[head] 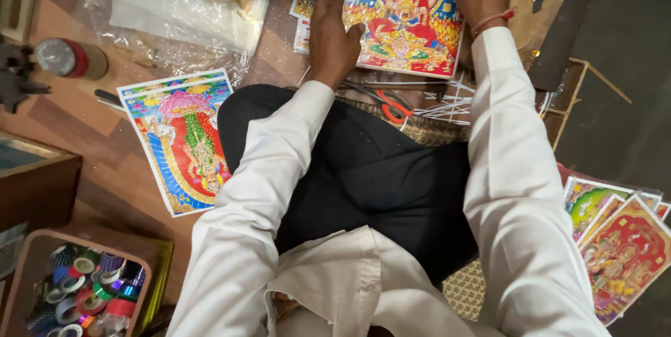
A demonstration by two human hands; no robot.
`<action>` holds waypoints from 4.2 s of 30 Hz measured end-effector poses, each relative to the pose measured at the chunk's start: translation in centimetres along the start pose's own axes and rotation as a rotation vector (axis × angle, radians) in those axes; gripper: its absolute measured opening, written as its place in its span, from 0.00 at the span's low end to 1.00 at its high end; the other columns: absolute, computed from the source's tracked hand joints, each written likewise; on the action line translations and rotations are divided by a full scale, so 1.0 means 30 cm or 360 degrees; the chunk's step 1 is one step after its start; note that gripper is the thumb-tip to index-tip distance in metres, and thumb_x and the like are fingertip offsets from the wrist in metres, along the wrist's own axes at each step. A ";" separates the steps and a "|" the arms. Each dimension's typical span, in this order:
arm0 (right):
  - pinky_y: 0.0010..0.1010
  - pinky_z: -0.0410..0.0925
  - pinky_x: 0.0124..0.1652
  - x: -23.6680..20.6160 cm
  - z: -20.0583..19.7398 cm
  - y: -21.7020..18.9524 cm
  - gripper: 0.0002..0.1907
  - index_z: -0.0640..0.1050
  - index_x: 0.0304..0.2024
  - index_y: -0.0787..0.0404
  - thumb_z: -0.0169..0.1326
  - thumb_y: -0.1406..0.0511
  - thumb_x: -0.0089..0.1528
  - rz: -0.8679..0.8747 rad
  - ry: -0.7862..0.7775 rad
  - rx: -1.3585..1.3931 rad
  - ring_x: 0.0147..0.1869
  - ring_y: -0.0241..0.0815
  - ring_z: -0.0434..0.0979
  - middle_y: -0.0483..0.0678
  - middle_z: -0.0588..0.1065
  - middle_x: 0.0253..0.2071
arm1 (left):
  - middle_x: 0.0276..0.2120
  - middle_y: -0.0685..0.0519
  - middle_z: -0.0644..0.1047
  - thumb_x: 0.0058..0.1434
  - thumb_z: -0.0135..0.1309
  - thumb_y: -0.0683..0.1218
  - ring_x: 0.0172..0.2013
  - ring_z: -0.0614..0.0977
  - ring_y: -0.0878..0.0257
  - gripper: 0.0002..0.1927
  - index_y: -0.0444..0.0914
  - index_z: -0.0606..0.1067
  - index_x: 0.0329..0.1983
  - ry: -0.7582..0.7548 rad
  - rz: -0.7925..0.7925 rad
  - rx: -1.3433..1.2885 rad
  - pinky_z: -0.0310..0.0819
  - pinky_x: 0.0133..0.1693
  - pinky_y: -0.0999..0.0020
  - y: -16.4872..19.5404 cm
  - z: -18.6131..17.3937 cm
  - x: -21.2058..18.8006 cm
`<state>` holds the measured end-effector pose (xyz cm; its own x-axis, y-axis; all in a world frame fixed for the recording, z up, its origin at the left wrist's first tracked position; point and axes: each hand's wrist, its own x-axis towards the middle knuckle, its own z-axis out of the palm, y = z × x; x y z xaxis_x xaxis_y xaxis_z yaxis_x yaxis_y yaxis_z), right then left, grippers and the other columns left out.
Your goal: The person sits cross-legged on the floor and assembles decorative cards by applying a yellow perforated strip to the edge of a printed image, trimming the excess with scissors, and placing the finished card into a stack. The person repeats this process for multiple cards.
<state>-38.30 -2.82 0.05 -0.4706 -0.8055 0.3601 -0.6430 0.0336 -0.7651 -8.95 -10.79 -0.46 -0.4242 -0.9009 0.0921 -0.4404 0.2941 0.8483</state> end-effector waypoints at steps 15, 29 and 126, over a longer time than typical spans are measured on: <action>0.42 0.73 0.46 -0.507 -0.128 -0.342 0.34 0.80 0.57 0.66 0.75 0.70 0.48 0.0188 -0.0246 -0.0668 0.45 0.55 0.80 0.59 0.79 0.43 | 0.36 0.36 0.80 0.52 0.63 0.36 0.39 0.82 0.36 0.15 0.31 0.73 0.42 -0.0191 0.0217 0.0376 0.77 0.40 0.46 -0.008 -0.098 -0.162; 0.43 0.73 0.46 -0.529 -0.072 -0.270 0.22 0.84 0.48 0.63 0.73 0.69 0.51 0.0135 -0.0034 -0.0846 0.45 0.59 0.81 0.60 0.80 0.42 | 0.34 0.37 0.80 0.53 0.61 0.34 0.37 0.82 0.38 0.11 0.30 0.75 0.39 -0.0194 0.0229 0.0489 0.76 0.40 0.47 -0.025 -0.080 -0.144; 0.39 0.72 0.47 -0.716 0.370 -0.618 0.09 0.80 0.46 0.61 0.58 0.66 0.64 0.0333 -0.0331 -0.0490 0.49 0.55 0.79 0.53 0.78 0.44 | 0.58 0.43 0.73 0.70 0.46 0.61 0.57 0.77 0.53 0.30 0.34 0.68 0.63 0.0566 -0.0010 -0.2056 0.75 0.61 0.54 -0.828 -0.586 0.552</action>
<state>-9.58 7.30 0.58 -0.4984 -0.8637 0.0742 -0.7118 0.3589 -0.6038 8.88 -38.64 -10.84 -0.1106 -0.9927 0.0489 0.7007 -0.0430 0.7121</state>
